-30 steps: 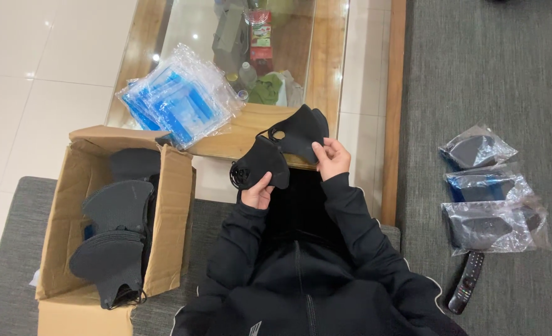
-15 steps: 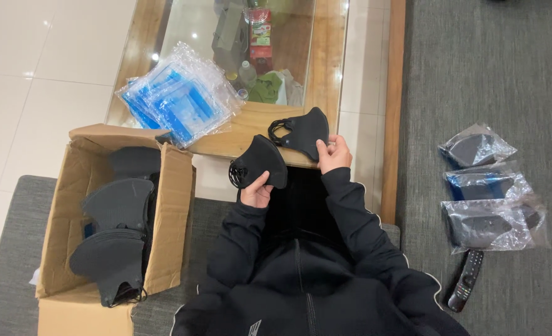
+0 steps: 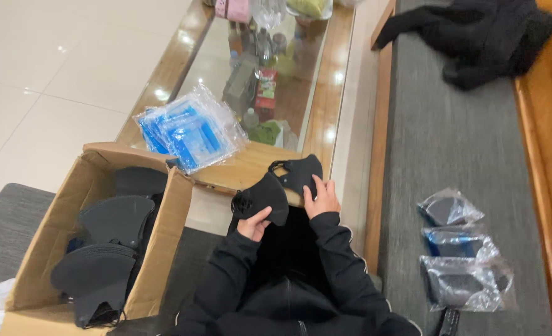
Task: Inspect and sort black face masks from a cardboard box onto a table
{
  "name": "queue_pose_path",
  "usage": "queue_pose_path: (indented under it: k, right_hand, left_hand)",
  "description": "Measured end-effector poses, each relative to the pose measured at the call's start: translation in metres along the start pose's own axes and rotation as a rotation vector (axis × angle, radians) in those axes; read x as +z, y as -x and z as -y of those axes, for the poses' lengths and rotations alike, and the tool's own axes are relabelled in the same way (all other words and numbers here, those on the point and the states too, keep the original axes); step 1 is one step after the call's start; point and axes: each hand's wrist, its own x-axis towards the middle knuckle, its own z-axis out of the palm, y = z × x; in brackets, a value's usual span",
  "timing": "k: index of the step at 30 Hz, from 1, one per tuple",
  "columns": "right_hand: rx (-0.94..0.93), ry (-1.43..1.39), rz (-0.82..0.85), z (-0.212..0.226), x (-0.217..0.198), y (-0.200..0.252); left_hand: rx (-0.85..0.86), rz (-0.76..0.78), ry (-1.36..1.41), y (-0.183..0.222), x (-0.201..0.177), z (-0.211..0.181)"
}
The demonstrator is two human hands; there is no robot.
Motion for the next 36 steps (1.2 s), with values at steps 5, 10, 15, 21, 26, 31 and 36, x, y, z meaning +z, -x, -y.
queue_pose_path:
  k: [5,10,15,21,26,31,36]
  right_hand:
    - [0.011,0.016,0.036,-0.007,0.005,-0.004]
    - [0.039,0.019,0.053,-0.007,0.006,-0.004]
    - [0.035,0.02,0.056,-0.005,0.004,-0.003]
    - [-0.019,-0.075,-0.009,0.008,-0.01,0.006]
    - [-0.09,-0.309,0.083,0.048,-0.034,0.032]
    - [-0.095,-0.458,0.381,0.073,-0.043,0.047]
    - [-0.053,-0.513,0.405,0.07,-0.041,0.044]
  left_hand:
    - [-0.014,-0.064,-0.026,-0.015,-0.015,0.015]
    - [0.013,-0.087,-0.041,-0.018,-0.019,0.018]
    - [-0.021,-0.124,-0.079,-0.016,-0.015,0.016]
    - [-0.058,-0.132,-0.075,-0.014,-0.016,0.012]
    - [-0.06,-0.135,-0.11,-0.015,-0.009,0.012]
    - [-0.056,-0.139,-0.15,-0.007,-0.005,0.005]
    - [-0.08,-0.118,-0.156,-0.004,-0.003,0.006]
